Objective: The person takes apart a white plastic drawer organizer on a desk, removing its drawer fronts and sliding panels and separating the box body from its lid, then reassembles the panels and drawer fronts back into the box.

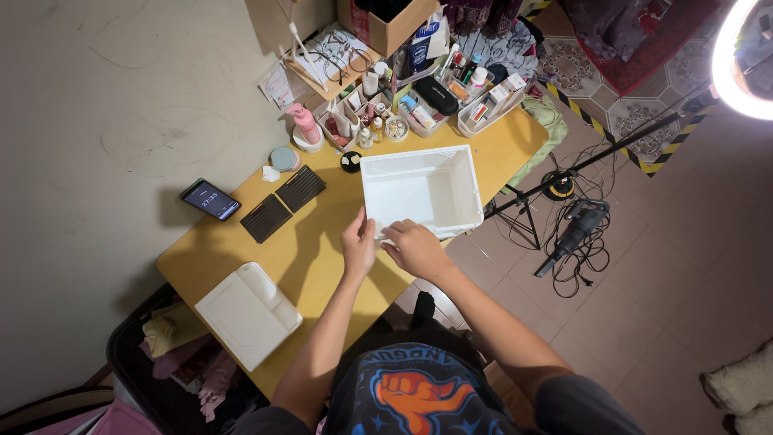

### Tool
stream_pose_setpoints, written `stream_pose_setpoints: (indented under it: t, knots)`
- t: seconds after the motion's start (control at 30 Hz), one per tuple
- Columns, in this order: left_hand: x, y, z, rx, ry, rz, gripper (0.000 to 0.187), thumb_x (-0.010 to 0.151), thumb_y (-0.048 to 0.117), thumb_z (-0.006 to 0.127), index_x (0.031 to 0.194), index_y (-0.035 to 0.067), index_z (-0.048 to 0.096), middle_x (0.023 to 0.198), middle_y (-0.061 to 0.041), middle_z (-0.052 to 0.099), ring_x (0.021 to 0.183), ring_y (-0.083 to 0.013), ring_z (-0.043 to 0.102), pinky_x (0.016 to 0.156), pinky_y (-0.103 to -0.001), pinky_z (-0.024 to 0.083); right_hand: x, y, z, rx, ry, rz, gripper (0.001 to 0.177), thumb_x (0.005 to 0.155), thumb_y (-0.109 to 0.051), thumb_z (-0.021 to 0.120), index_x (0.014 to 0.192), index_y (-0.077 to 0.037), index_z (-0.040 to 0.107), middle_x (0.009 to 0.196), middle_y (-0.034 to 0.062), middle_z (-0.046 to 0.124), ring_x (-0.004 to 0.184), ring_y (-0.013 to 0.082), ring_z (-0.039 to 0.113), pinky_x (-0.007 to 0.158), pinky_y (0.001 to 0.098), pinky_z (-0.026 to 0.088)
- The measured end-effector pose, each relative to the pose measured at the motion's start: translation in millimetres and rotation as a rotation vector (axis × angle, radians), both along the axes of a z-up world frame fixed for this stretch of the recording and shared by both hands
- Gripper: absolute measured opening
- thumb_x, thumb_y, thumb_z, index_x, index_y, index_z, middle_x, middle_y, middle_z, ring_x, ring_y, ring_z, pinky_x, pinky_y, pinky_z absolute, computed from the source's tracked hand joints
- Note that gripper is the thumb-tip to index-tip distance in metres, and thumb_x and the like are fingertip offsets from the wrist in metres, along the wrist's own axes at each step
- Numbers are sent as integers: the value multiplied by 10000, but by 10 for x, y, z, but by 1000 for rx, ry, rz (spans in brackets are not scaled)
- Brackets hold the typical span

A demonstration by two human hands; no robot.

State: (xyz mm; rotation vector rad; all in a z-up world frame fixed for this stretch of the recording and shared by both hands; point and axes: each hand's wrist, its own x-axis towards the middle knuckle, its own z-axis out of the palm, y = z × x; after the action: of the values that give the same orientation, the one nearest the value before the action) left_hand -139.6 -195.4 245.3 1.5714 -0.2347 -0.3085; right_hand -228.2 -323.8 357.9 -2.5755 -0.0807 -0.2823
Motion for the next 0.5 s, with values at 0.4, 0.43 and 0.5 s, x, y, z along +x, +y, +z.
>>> stream_pose_setpoints:
  t: [0.4, 0.43, 0.5]
  knots:
    - [52, -26, 38, -101, 83, -26, 421, 1059, 97, 560, 1448, -61, 529, 1113, -51, 730, 923, -52, 642, 791, -234, 545, 210, 6, -187, 85, 66, 75, 120, 839, -149, 733, 887, -40, 725, 915, 81, 707, 842, 333, 684, 699, 441, 550]
    - [53, -19, 24, -68, 83, -32, 427, 1059, 108, 551, 1454, -53, 527, 1073, -53, 724, 885, -55, 634, 756, -239, 544, 219, -9, -186, 90, 65, 83, 119, 838, -150, 733, 891, -44, 730, 921, 77, 712, 841, 331, 685, 693, 441, 549]
    - [32, -14, 23, -2, 83, -45, 441, 1058, 129, 532, 1466, -37, 522, 994, -57, 713, 808, -59, 618, 688, -247, 544, 225, -21, -183, 97, 79, 89, 116, 838, -149, 731, 899, -50, 737, 931, 70, 716, 836, 330, 687, 688, 441, 548]
